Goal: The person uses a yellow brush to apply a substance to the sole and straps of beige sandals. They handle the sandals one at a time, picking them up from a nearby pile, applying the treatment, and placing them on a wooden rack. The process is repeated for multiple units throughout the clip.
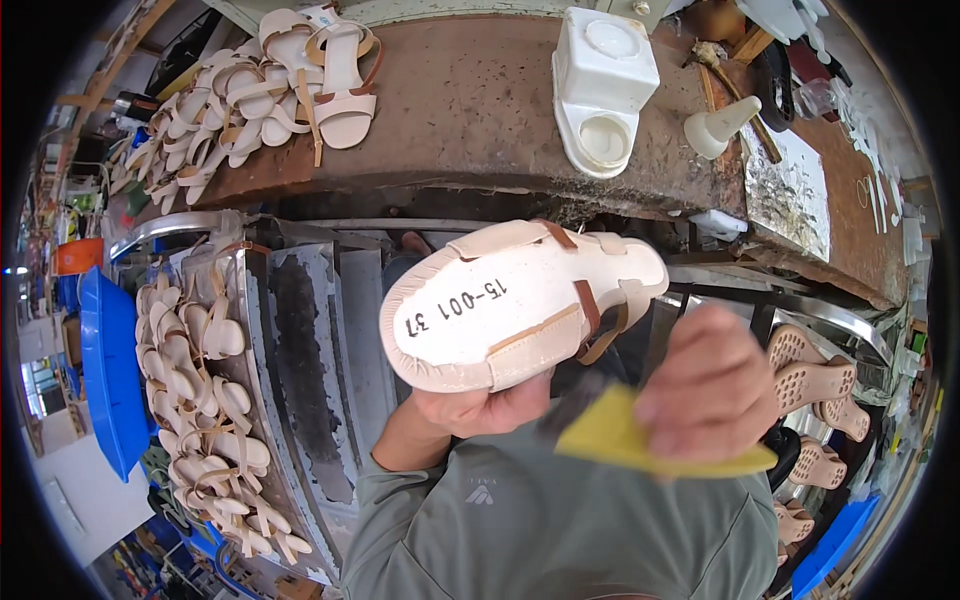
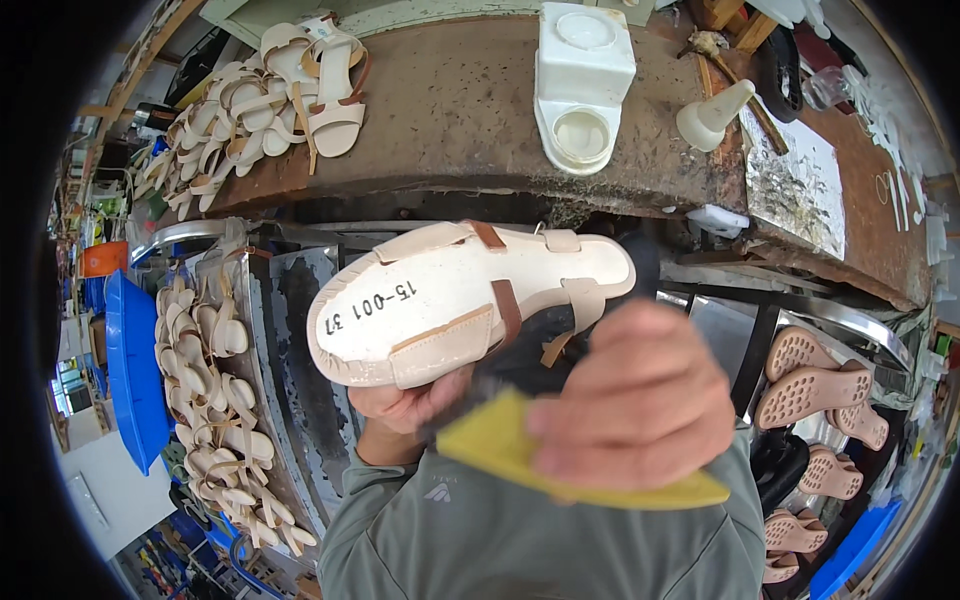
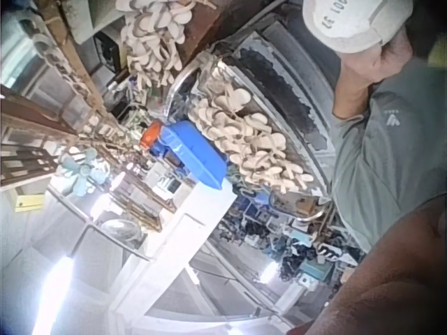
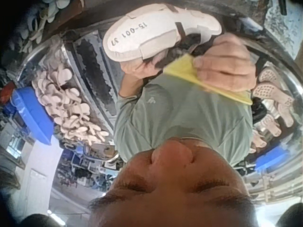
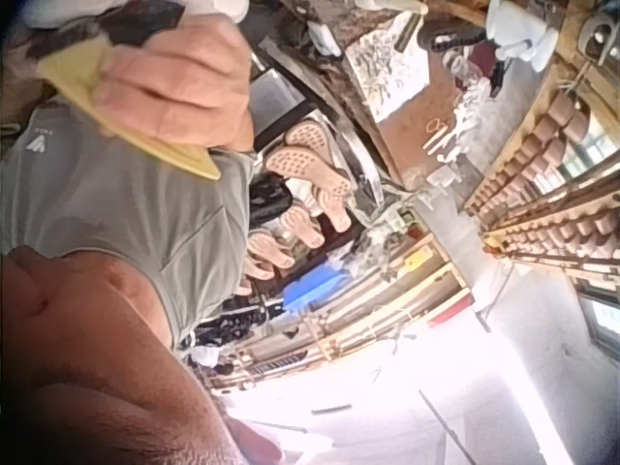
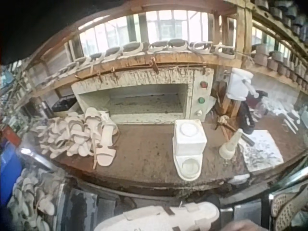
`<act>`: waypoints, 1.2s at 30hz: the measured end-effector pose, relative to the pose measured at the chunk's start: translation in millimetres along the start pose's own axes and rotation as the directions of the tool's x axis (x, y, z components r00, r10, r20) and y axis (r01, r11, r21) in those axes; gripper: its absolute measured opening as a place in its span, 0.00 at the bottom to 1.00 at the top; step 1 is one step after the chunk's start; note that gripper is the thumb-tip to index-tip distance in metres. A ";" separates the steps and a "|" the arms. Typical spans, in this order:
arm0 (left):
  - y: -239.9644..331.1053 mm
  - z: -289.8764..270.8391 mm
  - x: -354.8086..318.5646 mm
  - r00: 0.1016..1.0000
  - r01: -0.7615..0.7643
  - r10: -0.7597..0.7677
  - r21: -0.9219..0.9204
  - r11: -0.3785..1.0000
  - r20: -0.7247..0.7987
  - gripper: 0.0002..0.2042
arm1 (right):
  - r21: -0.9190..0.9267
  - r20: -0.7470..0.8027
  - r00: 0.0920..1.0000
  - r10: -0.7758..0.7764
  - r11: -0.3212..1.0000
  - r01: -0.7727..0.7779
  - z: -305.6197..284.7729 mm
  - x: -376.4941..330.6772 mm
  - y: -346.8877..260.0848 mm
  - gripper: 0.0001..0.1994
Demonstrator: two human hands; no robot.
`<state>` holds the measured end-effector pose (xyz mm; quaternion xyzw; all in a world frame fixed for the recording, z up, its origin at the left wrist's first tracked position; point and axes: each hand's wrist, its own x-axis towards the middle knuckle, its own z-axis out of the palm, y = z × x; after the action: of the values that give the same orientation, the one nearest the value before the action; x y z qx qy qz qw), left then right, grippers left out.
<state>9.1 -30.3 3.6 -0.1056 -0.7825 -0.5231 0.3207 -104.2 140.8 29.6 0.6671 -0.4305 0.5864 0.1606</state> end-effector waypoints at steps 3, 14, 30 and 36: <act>9.5 5.0 -0.6 0.996 0.063 -0.069 -0.112 0.992 -0.056 0.17 | -0.081 0.150 0.976 0.158 0.986 -0.147 -7.1 3.4 -2.6 0.07; 13.7 1.9 -19.3 0.980 0.081 -0.116 -0.204 0.976 -0.165 0.24 | 0.165 -0.109 0.979 0.170 0.975 -0.151 -28.7 10.3 -13.0 0.09; 9.6 0.6 -22.0 0.988 -0.007 0.018 0.072 0.997 -0.154 0.21 | -0.136 0.153 0.987 0.043 0.990 -0.022 -41.5 18.1 -16.9 0.08; 10.9 -0.6 -24.8 0.988 -0.009 0.028 0.121 0.993 -0.154 0.20 | 0.262 0.057 0.997 0.052 0.963 -0.065 -47.4 16.2 -13.4 0.09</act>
<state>33.9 -21.9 -3.3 -0.0521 -0.7842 -0.4787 0.3914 -125.4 176.4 60.7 0.6838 -0.3722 0.6262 0.0422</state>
